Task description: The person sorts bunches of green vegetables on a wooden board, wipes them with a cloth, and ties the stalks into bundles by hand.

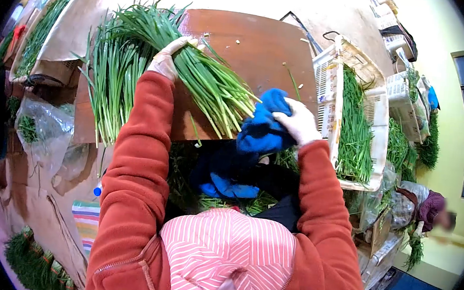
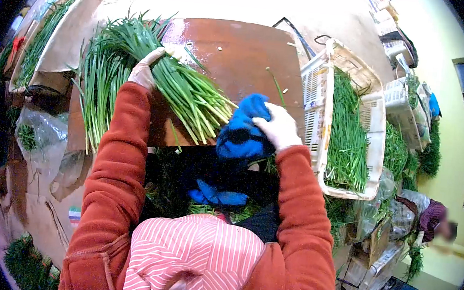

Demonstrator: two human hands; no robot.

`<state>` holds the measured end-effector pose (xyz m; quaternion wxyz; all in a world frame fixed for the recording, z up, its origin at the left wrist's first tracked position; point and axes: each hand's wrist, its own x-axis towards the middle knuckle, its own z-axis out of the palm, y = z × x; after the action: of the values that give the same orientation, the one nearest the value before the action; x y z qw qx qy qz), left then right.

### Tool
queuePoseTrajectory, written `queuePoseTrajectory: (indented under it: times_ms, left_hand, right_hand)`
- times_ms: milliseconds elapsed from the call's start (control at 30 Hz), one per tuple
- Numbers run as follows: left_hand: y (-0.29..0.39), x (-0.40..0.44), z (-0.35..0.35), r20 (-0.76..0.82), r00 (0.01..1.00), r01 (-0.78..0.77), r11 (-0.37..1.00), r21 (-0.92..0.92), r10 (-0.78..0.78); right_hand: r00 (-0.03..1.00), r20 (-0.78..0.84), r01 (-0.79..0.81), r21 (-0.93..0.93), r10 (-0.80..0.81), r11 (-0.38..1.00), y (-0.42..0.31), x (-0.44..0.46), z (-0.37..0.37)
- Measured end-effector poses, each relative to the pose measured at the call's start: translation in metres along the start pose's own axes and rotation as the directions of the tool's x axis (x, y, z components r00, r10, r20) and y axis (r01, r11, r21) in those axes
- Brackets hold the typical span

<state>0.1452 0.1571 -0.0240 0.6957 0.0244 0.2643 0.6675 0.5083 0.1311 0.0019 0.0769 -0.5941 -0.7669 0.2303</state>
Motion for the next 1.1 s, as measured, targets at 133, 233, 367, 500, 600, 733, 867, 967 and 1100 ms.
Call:
queuePoseTrajectory:
  times_ms: [133, 233, 367, 500, 600, 733, 867, 967, 1100]
  left_hand:
    - [-0.003, 0.013, -0.014, -0.097, 0.991, 0.108, 0.983, 0.147, -0.095]
    - [-0.013, 0.005, -0.008, -0.154, 0.987, 0.078, 0.971, 0.226, -0.044]
    - [-0.015, 0.015, -0.021, -0.135, 0.990, 0.074, 0.959, 0.274, -0.038]
    - [-0.016, 0.007, -0.015, -0.171, 0.983, 0.121, 0.946, 0.302, -0.071]
    - [-0.016, 0.020, -0.035, -0.117, 0.993, 0.063, 0.931, 0.359, -0.022]
    - [-0.018, 0.015, -0.023, -0.200, 0.980, 0.064, 0.934, 0.352, 0.009]
    - [-0.017, 0.012, -0.023, -0.138, 0.990, 0.013, 0.943, 0.333, 0.035]
    - [-0.016, 0.004, -0.016, -0.100, 0.995, 0.031, 0.967, 0.254, -0.006]
    - [-0.018, 0.026, -0.039, -0.109, 0.994, 0.028, 0.966, 0.257, 0.000]
  right_hand:
    - [0.939, -0.115, -0.071, 0.856, 0.324, 0.511, 0.003, -0.046, -0.051]
    - [0.865, -0.459, 0.175, 0.655, 0.203, 0.735, -0.041, -0.038, -0.063]
    - [0.798, -0.443, 0.389, -0.140, -0.409, 0.910, -0.116, 0.008, -0.026]
    - [0.836, -0.009, 0.515, -0.331, -0.549, 0.791, -0.129, 0.011, 0.057]
    - [0.820, 0.057, 0.552, -0.339, -0.569, 0.762, -0.110, -0.004, 0.058]
    - [0.801, 0.148, 0.591, -0.342, -0.580, 0.731, -0.076, -0.024, 0.042]
    - [0.862, 0.184, 0.491, -0.534, -0.473, 0.688, -0.034, -0.054, 0.035]
    - [0.950, -0.004, 0.277, -0.454, -0.313, 0.847, -0.021, -0.059, 0.018]
    - [0.853, -0.359, 0.327, -0.195, -0.378, 0.925, -0.053, -0.040, -0.010]
